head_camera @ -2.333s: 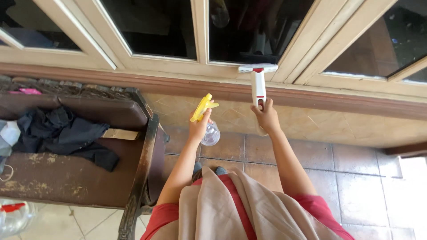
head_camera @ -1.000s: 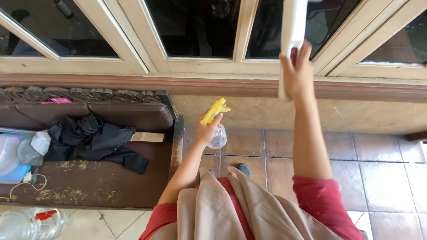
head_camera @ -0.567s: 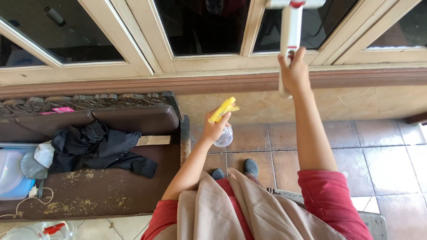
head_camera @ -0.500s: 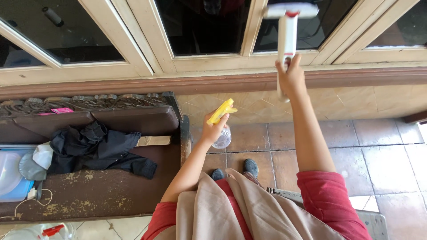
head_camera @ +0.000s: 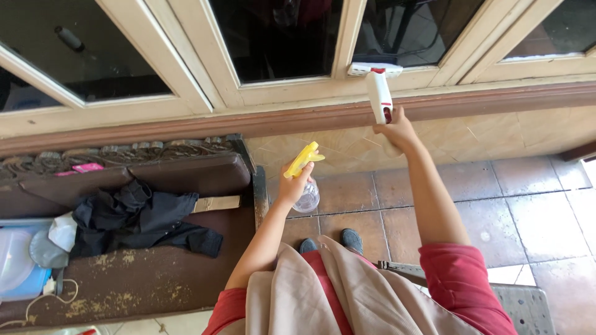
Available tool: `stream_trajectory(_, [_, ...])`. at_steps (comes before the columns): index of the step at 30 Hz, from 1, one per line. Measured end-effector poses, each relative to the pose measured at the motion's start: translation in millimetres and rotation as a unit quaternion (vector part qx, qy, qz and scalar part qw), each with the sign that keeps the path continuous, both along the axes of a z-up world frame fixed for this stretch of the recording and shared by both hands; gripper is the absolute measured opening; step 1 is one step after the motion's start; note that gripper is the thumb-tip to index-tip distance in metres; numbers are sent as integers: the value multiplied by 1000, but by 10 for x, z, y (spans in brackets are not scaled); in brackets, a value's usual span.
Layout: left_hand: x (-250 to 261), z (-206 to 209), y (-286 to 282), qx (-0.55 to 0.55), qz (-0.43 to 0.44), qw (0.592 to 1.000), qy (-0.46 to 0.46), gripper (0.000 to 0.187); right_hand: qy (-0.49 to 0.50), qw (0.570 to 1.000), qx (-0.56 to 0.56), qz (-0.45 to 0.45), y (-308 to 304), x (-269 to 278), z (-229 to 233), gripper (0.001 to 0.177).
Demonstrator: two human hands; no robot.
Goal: The person sprays a window pane with a yellow spray bottle and wipes the glass using a white squeegee. They repeatedly spray and wipe the same window area throughout the clip.
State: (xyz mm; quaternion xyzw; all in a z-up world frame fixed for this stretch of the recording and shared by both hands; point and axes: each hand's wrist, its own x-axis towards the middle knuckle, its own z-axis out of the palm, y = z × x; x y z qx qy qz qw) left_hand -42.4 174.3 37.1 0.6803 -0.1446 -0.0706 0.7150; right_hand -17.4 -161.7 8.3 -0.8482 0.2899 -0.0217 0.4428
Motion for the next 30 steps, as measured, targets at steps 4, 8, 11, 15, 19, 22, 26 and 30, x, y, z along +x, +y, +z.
stream_trajectory(4, [33,16,-81,16,-9,1000,2,15,-178,977,116,-20,246,-342,964,73])
stream_trajectory(8, [102,-157,-192,-14,-41,998,-40,20,-270,961,-19,65,117,-292,1656,83])
stream_trajectory(11, [162,-251,-315,-16,-57,997,-50,24,-208,959,-176,75,-131,-18,1654,99])
stream_trajectory(15, [192,-281,-498,-56,-63,996,-16,32,-292,899,-307,111,-316,376,1082,107])
stream_trajectory(19, [144,-170,-750,-53,-50,997,-23,29,-203,953,-212,75,-95,246,783,99])
stream_trajectory(22, [-20,161,-948,-17,8,999,-32,14,-95,978,-185,32,-111,195,357,84])
stream_trajectory(26, [-68,186,-1147,-17,38,999,-35,13,-82,985,-140,56,-243,169,11,63])
stream_trajectory(30, [-70,32,-1293,-9,76,997,-30,13,-90,989,-109,41,-258,-107,314,64])
